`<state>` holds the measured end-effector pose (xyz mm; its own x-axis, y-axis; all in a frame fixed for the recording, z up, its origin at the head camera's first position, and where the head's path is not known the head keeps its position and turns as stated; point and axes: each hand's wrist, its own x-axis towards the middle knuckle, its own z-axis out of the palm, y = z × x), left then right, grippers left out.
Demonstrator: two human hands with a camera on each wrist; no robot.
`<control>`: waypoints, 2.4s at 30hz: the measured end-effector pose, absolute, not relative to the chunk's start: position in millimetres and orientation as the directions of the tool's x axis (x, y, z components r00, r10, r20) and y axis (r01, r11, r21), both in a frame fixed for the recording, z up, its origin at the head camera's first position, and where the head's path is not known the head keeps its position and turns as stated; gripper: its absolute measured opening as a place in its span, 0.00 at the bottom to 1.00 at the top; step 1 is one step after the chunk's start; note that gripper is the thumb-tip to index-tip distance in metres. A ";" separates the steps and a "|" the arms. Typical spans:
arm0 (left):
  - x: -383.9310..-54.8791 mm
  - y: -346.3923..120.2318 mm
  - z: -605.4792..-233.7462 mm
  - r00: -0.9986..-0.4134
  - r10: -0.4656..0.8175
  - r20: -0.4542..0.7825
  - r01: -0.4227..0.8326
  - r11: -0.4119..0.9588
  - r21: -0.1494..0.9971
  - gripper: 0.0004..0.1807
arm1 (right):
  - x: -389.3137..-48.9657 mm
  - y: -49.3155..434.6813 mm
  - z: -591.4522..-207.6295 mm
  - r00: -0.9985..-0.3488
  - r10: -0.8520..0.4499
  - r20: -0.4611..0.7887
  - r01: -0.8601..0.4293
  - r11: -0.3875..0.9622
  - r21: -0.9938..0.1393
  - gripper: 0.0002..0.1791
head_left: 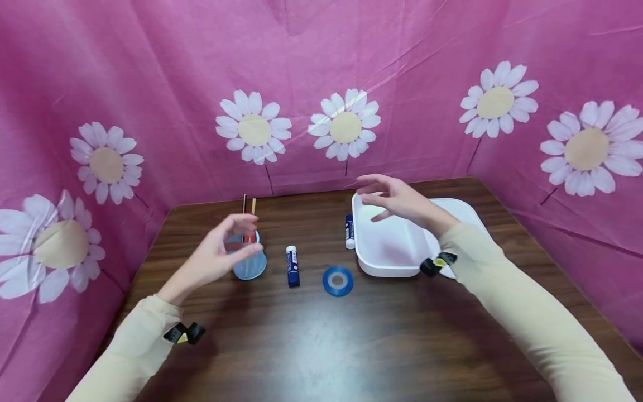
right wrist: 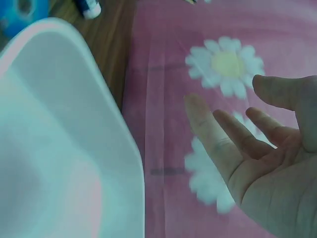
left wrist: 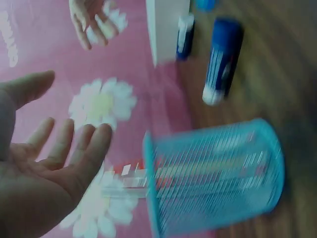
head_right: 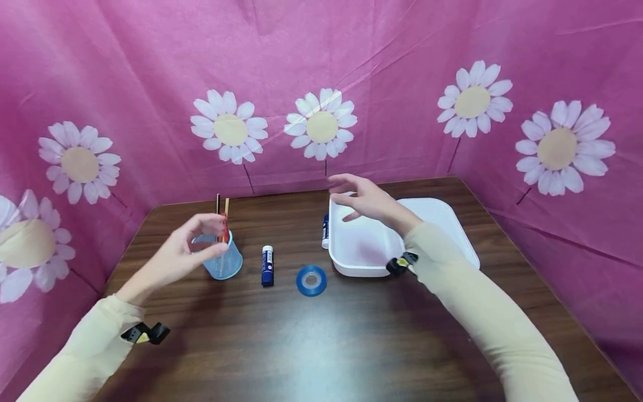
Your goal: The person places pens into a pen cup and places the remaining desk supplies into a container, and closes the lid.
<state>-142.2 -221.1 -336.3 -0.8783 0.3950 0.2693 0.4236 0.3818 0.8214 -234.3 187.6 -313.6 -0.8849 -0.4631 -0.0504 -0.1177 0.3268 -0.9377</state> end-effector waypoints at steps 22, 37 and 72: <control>-162.1 -158.1 -413.2 -0.919 0.323 -0.224 -0.023 0.524 0.852 0.48 | -188.2 320.3 -401.4 -0.929 -0.352 0.115 -0.271 0.434 -0.859 0.40; -179.1 -148.5 -429.8 -0.936 0.220 -0.274 -0.110 0.558 0.822 0.45 | -198.4 327.8 -424.4 -0.858 -0.473 -0.200 0.183 0.082 -0.980 0.44; -192.6 -112.0 -428.0 -0.890 0.391 -0.233 -0.211 0.097 0.973 0.43 | -195.2 327.2 -426.0 -0.831 -0.518 -0.206 0.235 0.008 -0.972 0.41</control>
